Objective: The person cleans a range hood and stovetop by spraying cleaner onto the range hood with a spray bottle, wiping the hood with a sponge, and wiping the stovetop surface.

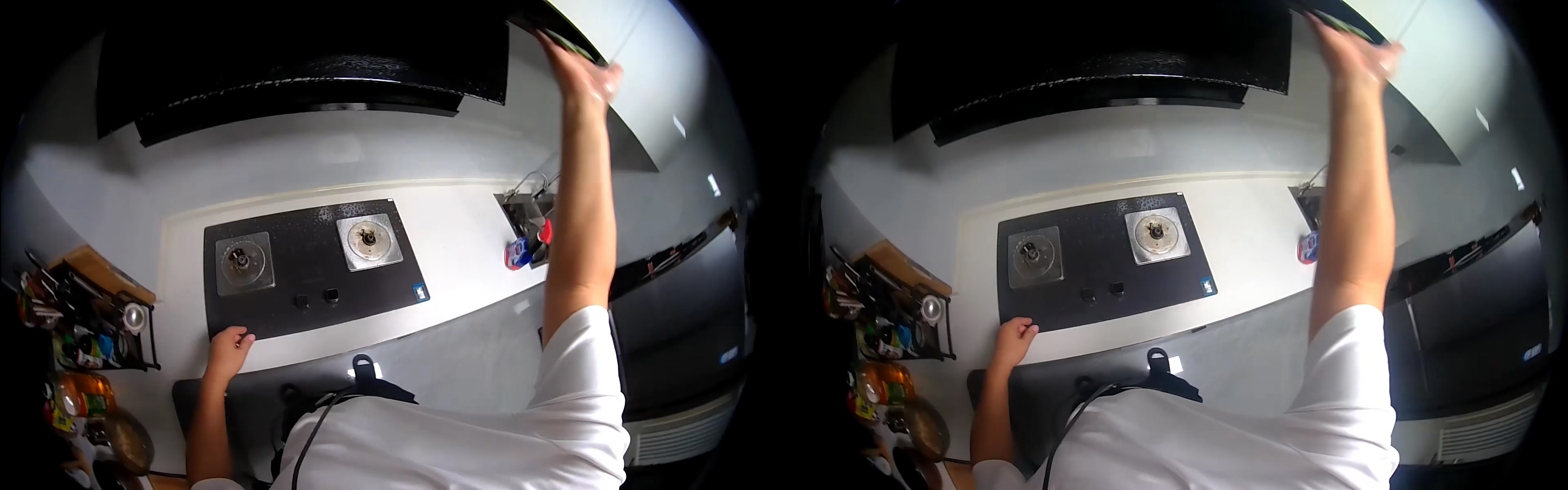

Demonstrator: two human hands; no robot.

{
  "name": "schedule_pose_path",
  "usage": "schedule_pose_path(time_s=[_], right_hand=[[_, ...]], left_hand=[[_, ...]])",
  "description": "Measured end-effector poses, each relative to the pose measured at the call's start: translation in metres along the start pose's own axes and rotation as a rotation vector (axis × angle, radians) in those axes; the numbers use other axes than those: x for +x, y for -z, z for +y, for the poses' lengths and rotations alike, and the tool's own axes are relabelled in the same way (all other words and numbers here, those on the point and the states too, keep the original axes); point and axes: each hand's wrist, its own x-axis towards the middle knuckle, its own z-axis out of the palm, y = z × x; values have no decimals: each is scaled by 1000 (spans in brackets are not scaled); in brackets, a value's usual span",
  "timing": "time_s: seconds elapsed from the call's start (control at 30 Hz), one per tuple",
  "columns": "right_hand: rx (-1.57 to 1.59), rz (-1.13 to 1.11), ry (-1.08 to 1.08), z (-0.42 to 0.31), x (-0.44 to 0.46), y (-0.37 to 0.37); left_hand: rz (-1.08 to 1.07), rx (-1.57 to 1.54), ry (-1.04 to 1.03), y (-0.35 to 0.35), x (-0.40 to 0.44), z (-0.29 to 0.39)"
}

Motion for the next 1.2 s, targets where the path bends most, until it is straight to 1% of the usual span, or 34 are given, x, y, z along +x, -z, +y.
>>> schedule_pose_path(time_s=[0.07, 0.17, 0.2, 0.27, 0.3, 0.33, 0.37, 0.4, 0.43, 0.5, 0.53, 0.63, 0.7, 0.73, 0.8, 0.83, 0.9, 1.0, 1.1, 1.2], right_hand=[[-38, 61, 131, -27, 6, 19], [-87, 113, 146, -9, 25, 18], [-66, 129, 90, 24, 28, 4], [-22, 162, -21, 91, 35, -25], [25, 107, -31, 125, 26, -48], [83, -6, -18, 156, 4, -81], [122, -105, 0, 177, -10, -102], [143, -158, 11, 188, -20, -115], [109, -165, 2, 181, -20, -111], [92, -121, -66, 133, -20, -88], [74, -96, -54, 104, -17, -74], [5, -3, 50, 3, 0, -11], [-20, 54, 114, -40, 5, 18], [-25, 82, 139, -43, 3, 20], [-29, 112, 108, -39, 18, 23], [-4, 114, 65, -14, 15, 9], [-88, -126, -10, 46, 7, -14], [-16, -172, -114, 58, -3, -30], [-4, 72, 85, -1, -10, -16], [-6, 18, 110, 24, -9, -30]], left_hand=[[17, 9, 23, -3, -9, -9], [-3, -35, 84, -12, -25, -29], [-21, -18, 103, -16, -32, -43], [-56, 51, 113, -15, -42, -34], [-55, 39, 131, -16, -44, -33], [-54, 22, 149, -21, -46, -36], [-58, 4, 166, -28, -46, -38], [-82, 0, 175, -32, -41, -40], [-97, 0, 153, -37, -37, -37], [-118, 5, 113, -41, -25, -27], [-103, -14, 85, -44, -19, -26], [-113, 47, 51, -35, -6, 8], [-96, 32, 66, -35, -2, 14], [-90, 27, 73, -34, -2, 15], [-97, 44, 94, -35, -5, 17], [-107, 60, 101, -35, -7, 18], [-158, 111, 87, -37, -7, 15], [-159, 145, 90, -41, 3, 10], [-92, 120, 120, -42, 11, -5], [-85, 80, 175, -49, 5, -31]])
